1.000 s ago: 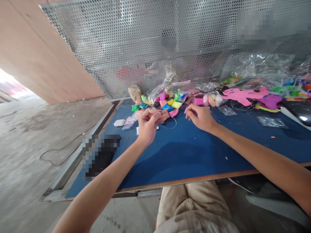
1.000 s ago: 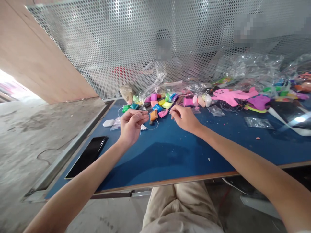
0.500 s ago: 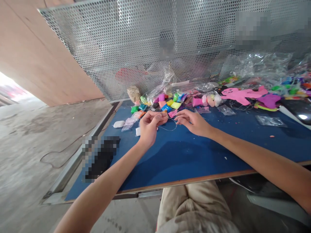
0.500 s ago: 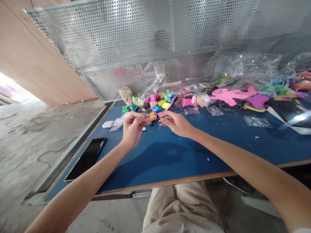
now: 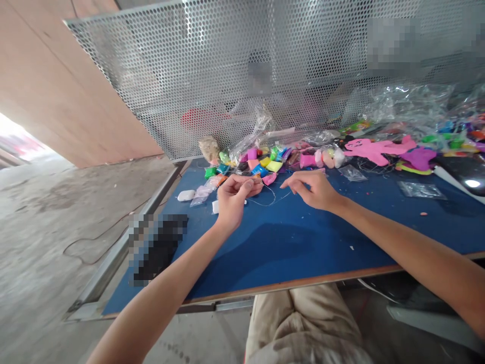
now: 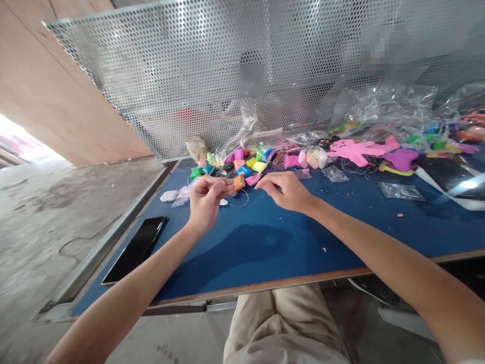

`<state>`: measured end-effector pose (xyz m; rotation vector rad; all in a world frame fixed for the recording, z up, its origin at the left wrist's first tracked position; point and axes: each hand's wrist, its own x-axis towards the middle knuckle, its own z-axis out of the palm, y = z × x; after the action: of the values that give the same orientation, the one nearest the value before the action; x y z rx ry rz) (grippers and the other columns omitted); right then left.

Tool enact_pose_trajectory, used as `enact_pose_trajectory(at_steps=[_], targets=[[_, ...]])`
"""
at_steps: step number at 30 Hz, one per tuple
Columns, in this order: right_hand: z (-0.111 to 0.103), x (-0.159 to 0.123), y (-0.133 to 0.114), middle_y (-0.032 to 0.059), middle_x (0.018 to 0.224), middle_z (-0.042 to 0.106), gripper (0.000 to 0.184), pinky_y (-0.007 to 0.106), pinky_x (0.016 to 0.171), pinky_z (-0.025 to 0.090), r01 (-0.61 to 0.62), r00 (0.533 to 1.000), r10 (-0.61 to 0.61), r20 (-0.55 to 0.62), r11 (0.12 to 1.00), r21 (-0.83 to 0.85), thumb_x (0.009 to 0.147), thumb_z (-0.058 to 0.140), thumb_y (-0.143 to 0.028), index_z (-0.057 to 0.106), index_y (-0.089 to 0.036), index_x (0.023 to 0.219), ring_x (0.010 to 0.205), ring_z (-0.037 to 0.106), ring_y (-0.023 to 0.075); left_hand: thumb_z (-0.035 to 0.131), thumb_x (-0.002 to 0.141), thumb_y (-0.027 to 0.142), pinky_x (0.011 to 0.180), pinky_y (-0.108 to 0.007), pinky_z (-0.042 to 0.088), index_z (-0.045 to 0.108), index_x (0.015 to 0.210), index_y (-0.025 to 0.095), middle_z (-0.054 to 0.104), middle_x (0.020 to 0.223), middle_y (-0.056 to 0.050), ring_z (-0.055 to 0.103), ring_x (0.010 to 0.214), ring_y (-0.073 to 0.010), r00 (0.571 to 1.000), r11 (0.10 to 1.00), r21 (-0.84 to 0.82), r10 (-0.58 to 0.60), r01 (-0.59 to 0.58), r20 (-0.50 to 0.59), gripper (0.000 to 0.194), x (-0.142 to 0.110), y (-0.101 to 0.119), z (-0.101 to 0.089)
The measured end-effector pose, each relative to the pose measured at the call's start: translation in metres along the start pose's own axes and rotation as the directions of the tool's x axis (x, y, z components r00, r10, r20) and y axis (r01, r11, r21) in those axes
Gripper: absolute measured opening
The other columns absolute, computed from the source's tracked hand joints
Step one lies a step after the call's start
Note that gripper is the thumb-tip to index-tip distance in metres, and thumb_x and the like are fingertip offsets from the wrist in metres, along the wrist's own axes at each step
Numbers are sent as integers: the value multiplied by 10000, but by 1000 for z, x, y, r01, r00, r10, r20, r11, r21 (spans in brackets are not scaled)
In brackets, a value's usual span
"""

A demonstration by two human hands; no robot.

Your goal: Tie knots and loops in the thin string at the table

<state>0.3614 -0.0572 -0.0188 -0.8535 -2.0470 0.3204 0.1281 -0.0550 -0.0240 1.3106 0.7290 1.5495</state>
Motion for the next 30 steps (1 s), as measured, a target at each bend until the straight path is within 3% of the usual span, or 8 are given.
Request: enact_pose_trajectory(at_steps=[8, 13, 18, 24, 27, 30], targets=[[-5, 0, 3, 23, 849, 751, 215, 340, 709, 483, -16, 998, 17, 67, 1000, -18, 936, 579, -391, 754, -267, 954, 715, 647, 185, 799, 752, 338, 767, -353, 636, 645, 786, 164, 765, 880, -71, 752, 785, -209, 1000, 999, 24, -27, 27, -14, 235, 0, 4, 0], [2, 2, 0, 37, 771, 739, 285, 336, 637, 520, -170, 983, 177, -49, 977, 129, 948, 565, -447, 736, -230, 876, 660, 677, 185, 796, 758, 339, 780, -366, 629, 645, 800, 166, 762, 880, -66, 749, 778, -203, 1000, 999, 22, -30, 30, 6, 234, -1, 2, 1], [15, 4, -1, 63, 786, 747, 349, 341, 628, 568, -247, 946, 312, -92, 872, 422, 915, 598, -523, 727, -199, 900, 653, 705, 194, 781, 772, 342, 781, -351, 606, 649, 802, 165, 760, 858, -57, 740, 768, -194, 1000, 999, 52, 1, -2, 14, 222, 0, -5, 0], [29, 3, 7, 82, 889, 762, 338, 362, 718, 591, -273, 906, 415, -79, 717, 642, 859, 680, -522, 730, -196, 935, 765, 724, 210, 765, 778, 314, 901, -333, 536, 707, 795, 190, 761, 910, -47, 710, 934, -196, 999, 984, 171, 50, -47, -13, 139, -2, -9, 3], [35, 3, 9, 75, 900, 764, 320, 375, 770, 579, -292, 891, 452, -43, 644, 708, 829, 720, -506, 731, -201, 923, 798, 724, 214, 756, 769, 294, 914, -318, 520, 710, 754, 204, 749, 968, -34, 678, 1019, -196, 996, 982, 173, 82, -77, -27, 102, 1, -12, 3], [38, 2, 9, 65, 904, 769, 294, 377, 809, 541, -311, 886, 463, -32, 642, 701, 822, 729, -489, 737, -211, 916, 823, 717, 212, 759, 748, 296, 821, -293, 537, 707, 732, 202, 746, 950, -30, 686, 938, -186, 998, 986, 164, 12, -3, -59, 109, 6, -16, -1]])
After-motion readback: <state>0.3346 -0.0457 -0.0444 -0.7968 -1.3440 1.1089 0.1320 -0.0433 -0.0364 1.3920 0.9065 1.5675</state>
